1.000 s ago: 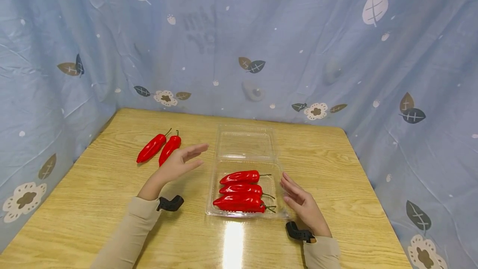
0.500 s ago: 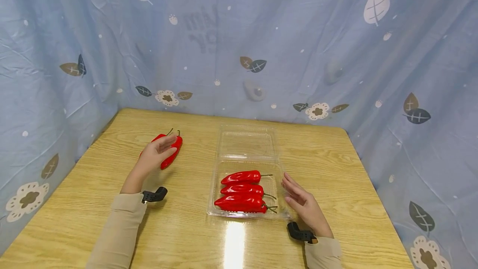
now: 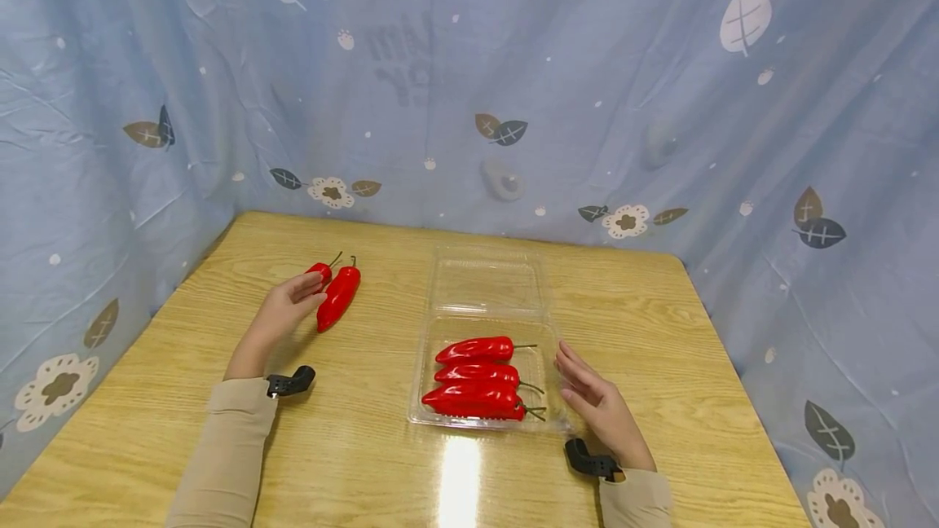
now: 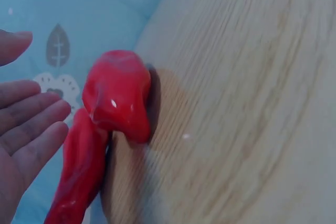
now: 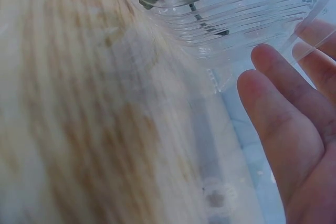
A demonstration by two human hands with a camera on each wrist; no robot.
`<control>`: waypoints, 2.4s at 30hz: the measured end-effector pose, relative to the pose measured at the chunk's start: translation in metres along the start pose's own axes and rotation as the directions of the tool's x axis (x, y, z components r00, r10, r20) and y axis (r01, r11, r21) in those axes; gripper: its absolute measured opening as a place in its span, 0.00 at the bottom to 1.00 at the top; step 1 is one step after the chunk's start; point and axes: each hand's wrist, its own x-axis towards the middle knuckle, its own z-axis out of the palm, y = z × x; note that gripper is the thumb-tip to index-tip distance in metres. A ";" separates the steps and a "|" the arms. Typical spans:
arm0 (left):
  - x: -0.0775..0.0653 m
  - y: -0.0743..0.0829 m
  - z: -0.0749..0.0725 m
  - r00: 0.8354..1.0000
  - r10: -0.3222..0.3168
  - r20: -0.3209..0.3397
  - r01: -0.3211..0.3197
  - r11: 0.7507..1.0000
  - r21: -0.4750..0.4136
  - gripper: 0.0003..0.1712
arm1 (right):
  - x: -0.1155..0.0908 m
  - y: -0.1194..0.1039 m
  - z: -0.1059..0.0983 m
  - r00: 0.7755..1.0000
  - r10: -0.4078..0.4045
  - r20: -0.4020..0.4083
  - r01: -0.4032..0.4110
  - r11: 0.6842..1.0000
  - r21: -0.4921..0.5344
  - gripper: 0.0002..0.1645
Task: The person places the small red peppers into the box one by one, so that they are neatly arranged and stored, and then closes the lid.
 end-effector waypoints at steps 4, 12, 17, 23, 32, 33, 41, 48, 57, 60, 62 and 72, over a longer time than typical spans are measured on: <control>0.000 -0.004 -0.003 1.000 -0.002 -0.014 0.002 1.000 -0.001 0.31 | -0.001 0.001 0.000 1.000 -0.005 0.002 0.005 1.000 -0.005 0.31; 0.002 -0.010 0.000 1.000 -0.027 -0.009 0.027 1.000 -0.009 0.32 | 0.000 0.000 0.001 1.000 -0.007 0.006 0.007 1.000 0.007 0.31; 0.002 -0.010 0.006 0.999 -0.039 -0.007 0.039 0.999 -0.005 0.32 | 0.000 0.000 0.000 1.000 -0.003 0.005 0.003 1.000 0.003 0.31; 0.006 -0.013 0.011 0.998 -0.054 -0.010 0.054 0.996 0.066 0.32 | 0.000 0.000 0.000 1.000 -0.004 0.004 0.004 1.000 -0.005 0.31; 0.010 -0.010 0.015 0.997 -0.073 -0.004 0.073 0.984 0.162 0.34 | -0.001 0.001 -0.001 1.000 -0.001 0.008 0.001 1.000 0.003 0.32; 0.011 -0.010 0.016 0.997 -0.075 -0.006 0.075 0.982 0.174 0.34 | -0.001 0.001 -0.001 1.000 -0.001 0.008 0.001 1.000 0.004 0.32; 0.013 -0.016 0.019 0.997 -0.075 -0.022 0.078 0.972 0.224 0.36 | 0.000 0.000 0.000 1.000 -0.005 0.006 0.005 1.000 0.000 0.31; 0.015 -0.020 0.023 0.997 -0.075 -0.028 0.080 0.967 0.244 0.37 | 0.000 0.000 0.001 1.000 -0.007 0.006 0.007 1.000 0.000 0.31; 0.015 -0.020 0.026 0.997 -0.077 -0.017 0.079 0.965 0.248 0.36 | -0.001 0.002 0.000 1.000 -0.001 0.003 0.001 1.000 -0.001 0.31; 0.016 -0.020 0.027 0.997 -0.070 -0.018 0.072 0.964 0.254 0.35 | -0.001 0.004 0.000 1.000 -0.015 0.006 0.015 1.000 -0.002 0.31; 0.016 -0.020 0.027 0.998 -0.064 -0.019 0.067 0.964 0.258 0.35 | -0.001 0.004 0.000 1.000 -0.018 0.005 0.018 1.000 -0.004 0.31; 0.014 -0.018 0.026 0.997 -0.065 -0.027 0.070 0.973 0.221 0.35 | 0.000 -0.001 0.002 1.000 0.002 0.006 -0.002 1.000 -0.005 0.31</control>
